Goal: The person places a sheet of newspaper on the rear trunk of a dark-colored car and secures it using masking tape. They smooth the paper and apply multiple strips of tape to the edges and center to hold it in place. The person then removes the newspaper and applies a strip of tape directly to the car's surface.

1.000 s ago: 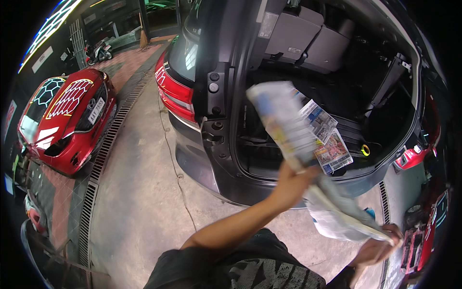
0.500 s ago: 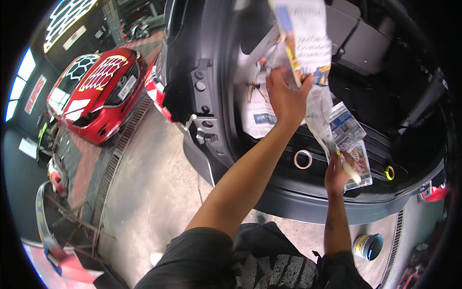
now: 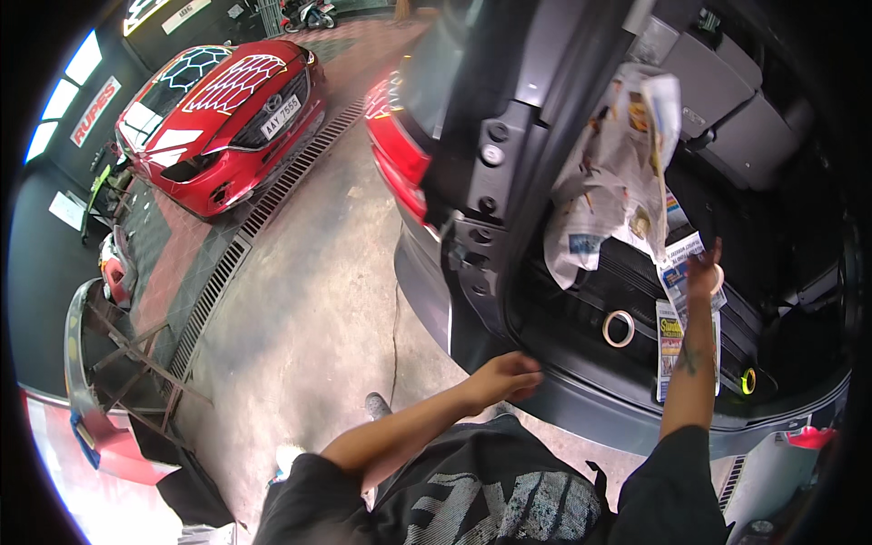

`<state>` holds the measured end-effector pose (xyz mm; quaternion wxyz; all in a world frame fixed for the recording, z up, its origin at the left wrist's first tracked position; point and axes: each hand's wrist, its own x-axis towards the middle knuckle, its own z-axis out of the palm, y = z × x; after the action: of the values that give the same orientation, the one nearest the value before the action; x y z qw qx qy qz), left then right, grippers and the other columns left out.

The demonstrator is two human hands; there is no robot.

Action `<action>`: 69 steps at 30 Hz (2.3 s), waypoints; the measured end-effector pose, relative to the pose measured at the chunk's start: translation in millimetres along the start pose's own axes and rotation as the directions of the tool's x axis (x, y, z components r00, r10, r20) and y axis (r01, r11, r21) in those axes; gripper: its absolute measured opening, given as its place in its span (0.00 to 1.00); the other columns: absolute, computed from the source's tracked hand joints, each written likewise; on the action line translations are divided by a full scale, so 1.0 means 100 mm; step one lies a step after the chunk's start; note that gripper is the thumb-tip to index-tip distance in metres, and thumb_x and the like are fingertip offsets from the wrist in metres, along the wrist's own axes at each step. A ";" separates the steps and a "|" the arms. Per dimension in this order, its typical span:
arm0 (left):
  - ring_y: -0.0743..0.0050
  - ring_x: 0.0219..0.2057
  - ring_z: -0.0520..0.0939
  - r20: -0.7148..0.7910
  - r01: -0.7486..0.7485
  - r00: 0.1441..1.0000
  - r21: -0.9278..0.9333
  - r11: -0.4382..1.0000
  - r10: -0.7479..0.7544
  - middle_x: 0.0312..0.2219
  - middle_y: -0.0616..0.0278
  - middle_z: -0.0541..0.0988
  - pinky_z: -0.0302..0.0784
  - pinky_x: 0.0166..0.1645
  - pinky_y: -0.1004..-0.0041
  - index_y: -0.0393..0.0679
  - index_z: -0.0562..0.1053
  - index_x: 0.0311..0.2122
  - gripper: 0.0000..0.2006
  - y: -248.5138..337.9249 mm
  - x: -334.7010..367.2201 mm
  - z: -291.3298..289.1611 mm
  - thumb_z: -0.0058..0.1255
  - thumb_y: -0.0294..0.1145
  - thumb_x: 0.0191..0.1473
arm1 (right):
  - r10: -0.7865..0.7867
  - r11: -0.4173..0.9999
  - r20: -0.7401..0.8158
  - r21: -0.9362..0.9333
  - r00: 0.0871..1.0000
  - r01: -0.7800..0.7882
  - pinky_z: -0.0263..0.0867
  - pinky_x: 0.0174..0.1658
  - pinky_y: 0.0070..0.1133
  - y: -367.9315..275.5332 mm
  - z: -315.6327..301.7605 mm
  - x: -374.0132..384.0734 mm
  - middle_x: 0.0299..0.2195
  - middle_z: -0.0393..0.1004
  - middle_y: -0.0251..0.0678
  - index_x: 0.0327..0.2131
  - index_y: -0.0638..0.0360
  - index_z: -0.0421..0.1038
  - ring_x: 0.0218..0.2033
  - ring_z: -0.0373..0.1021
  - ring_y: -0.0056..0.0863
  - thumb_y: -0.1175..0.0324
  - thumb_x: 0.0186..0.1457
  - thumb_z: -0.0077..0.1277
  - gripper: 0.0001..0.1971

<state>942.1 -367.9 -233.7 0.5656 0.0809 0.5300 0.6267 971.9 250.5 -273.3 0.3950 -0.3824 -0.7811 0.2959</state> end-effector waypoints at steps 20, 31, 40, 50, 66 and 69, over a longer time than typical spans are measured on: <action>0.82 0.41 0.82 -0.117 -0.571 0.772 0.303 0.763 0.624 0.36 0.67 0.84 0.77 0.49 0.76 0.36 0.81 0.44 0.05 2.27 -1.71 -3.76 0.62 0.26 0.69 | 0.017 0.689 0.575 0.586 0.818 -0.426 0.72 0.60 0.26 -5.99 1.58 -5.31 0.48 0.85 0.44 0.74 0.69 0.55 0.52 0.80 0.26 0.72 0.73 0.58 0.34; 0.83 0.34 0.81 -0.246 -0.614 0.668 0.351 0.707 0.702 0.33 0.67 0.84 0.76 0.42 0.77 0.38 0.82 0.39 0.02 3.81 -1.49 -5.20 0.65 0.21 0.64 | -0.044 0.688 0.345 0.691 0.938 -0.222 0.71 0.62 0.27 -6.67 3.59 -4.55 0.50 0.86 0.39 0.57 0.67 0.73 0.56 0.78 0.24 0.73 0.73 0.55 0.14; 0.81 0.37 0.80 0.342 -0.775 0.596 0.482 0.409 0.726 0.35 0.67 0.83 0.73 0.46 0.78 0.35 0.84 0.47 0.07 5.20 -0.74 -5.79 0.65 0.21 0.65 | -0.018 0.748 0.069 0.663 0.997 -0.033 0.70 0.59 0.25 -7.34 4.78 -3.59 0.52 0.86 0.36 0.57 0.65 0.77 0.52 0.78 0.20 0.75 0.73 0.56 0.13; 0.70 0.47 0.84 0.841 -0.919 0.356 0.235 0.318 0.408 0.44 0.58 0.85 0.78 0.54 0.70 0.35 0.83 0.52 0.12 6.55 0.09 -5.99 0.64 0.20 0.63 | 0.039 0.964 -0.215 0.266 0.976 0.020 0.68 0.67 0.34 -8.21 5.71 -3.85 0.54 0.83 0.42 0.53 0.62 0.82 0.68 0.70 0.40 0.83 0.66 0.58 0.14; 0.72 0.41 0.90 0.971 -0.897 0.241 0.225 0.381 -0.007 0.40 0.60 0.90 0.84 0.48 0.72 0.37 0.86 0.45 0.07 6.77 1.10 -5.60 0.69 0.25 0.62 | -0.022 0.981 -0.408 -0.184 0.913 -0.059 0.66 0.63 0.40 -8.08 6.12 -3.54 0.46 0.85 0.41 0.50 0.63 0.83 0.64 0.75 0.45 0.79 0.65 0.61 0.12; 0.79 0.36 0.85 0.971 -0.860 0.239 0.219 0.460 -0.016 0.34 0.65 0.87 0.81 0.44 0.73 0.38 0.83 0.43 0.07 6.79 1.37 -5.41 0.66 0.30 0.66 | 0.030 0.980 -0.465 -0.161 0.885 -0.118 0.66 0.60 0.38 -8.07 6.15 -3.39 0.43 0.85 0.42 0.47 0.63 0.83 0.57 0.77 0.44 0.76 0.64 0.63 0.09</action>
<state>92.6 -431.8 -19.2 0.4291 0.7872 0.2882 0.3365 293.5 -559.8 -104.5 0.5201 -0.5062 -0.6740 0.1379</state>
